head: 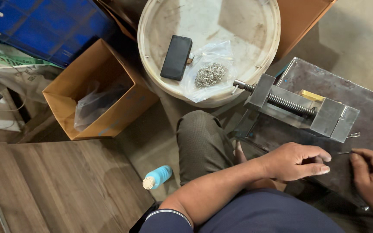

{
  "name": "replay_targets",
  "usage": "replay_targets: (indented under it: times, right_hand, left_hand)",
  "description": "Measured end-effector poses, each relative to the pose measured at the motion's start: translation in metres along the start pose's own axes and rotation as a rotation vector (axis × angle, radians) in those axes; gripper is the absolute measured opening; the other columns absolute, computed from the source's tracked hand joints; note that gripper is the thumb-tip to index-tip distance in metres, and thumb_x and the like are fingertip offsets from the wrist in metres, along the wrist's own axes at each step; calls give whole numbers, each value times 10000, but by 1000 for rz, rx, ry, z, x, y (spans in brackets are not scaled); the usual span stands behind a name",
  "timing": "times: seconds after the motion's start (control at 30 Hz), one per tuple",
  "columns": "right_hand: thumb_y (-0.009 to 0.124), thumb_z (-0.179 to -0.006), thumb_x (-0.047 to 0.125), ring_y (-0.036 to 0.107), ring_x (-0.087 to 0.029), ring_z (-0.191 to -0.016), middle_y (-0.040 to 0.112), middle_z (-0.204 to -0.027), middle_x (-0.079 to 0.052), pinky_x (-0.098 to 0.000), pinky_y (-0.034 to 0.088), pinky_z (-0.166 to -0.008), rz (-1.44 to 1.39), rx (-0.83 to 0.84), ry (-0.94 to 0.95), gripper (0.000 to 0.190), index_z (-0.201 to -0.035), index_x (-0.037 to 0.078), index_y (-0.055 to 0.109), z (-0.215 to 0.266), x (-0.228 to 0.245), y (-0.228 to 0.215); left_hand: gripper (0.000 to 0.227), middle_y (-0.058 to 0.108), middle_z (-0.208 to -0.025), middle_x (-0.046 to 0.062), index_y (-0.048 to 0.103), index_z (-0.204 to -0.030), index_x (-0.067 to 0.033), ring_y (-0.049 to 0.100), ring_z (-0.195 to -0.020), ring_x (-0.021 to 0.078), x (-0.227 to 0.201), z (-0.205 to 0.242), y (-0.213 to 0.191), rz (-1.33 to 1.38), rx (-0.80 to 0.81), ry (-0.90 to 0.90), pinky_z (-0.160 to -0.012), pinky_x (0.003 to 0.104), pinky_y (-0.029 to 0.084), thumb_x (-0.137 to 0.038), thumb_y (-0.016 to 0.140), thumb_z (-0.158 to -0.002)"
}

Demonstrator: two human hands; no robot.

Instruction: The person sits on the floor and uses a bench vise to assemble small metal parts. They pick up metal pieces from a plastic bag and a metal plate, place them into the vise, and tighten the screw mechanism to secure the components.

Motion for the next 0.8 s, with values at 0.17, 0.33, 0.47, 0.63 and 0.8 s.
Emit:
replay_targets:
  times: [0.17, 0.33, 0.47, 0.63, 0.8]
  right_hand:
    - [743, -1094, 94, 603, -209, -840, 685, -968, -51, -292, 484, -804, 22, -25, -120, 51, -1060, 65, 719, -11, 17, -2]
    - [786, -1038, 100, 635, -266, -825, 670, -913, -92, -342, 512, -786, 202, -23, -161, 110, -963, 58, 717, -23, 41, -11]
    - [731, -1060, 111, 635, -236, -815, 652, -943, -81, -316, 506, -764, 120, -35, -140, 129, -969, 50, 662, -23, 70, -26]
    - [757, -973, 105, 666, -229, -737, 697, -965, -87, -314, 530, -660, 81, 29, -155, 116, -1006, 52, 659, -12, 106, -38]
    - [773, -898, 62, 684, -276, -798, 686, -1004, -96, -345, 534, -656, -27, 21, -279, 194, -1017, 53, 621, -24, 133, -41]
  left_hand:
    - [393, 741, -889, 56, 678, -1223, -70, 702, -792, 120, -3, -2, -2, -16, 18, -34, -820, 289, 567, -404, 661, -1017]
    - [355, 744, -879, 44, 682, -1184, -65, 690, -789, 115, -5, -3, -2, 9, 4, -7, -783, 262, 564, -383, 673, -1027]
    - [371, 746, -887, 46, 672, -1194, -63, 705, -790, 110, -8, -5, -2, -26, -24, 10, -829, 285, 570, -386, 671, -1011]
    - [360, 750, -879, 74, 704, -1147, -59, 720, -804, 132, -7, -5, -1, 13, 16, -52, -814, 303, 574, -399, 623, -1059]
    - [316, 731, -862, 79, 695, -1109, -57, 703, -800, 139, -14, -9, -5, 20, 53, -50, -807, 309, 568, -339, 554, -1088]
Point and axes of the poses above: each hand's wrist, its own z-axis away from the middle knuckle, its own y-axis out of the palm, x = y × z, the point moved 1 cm from there along -z, towards the middle knuckle
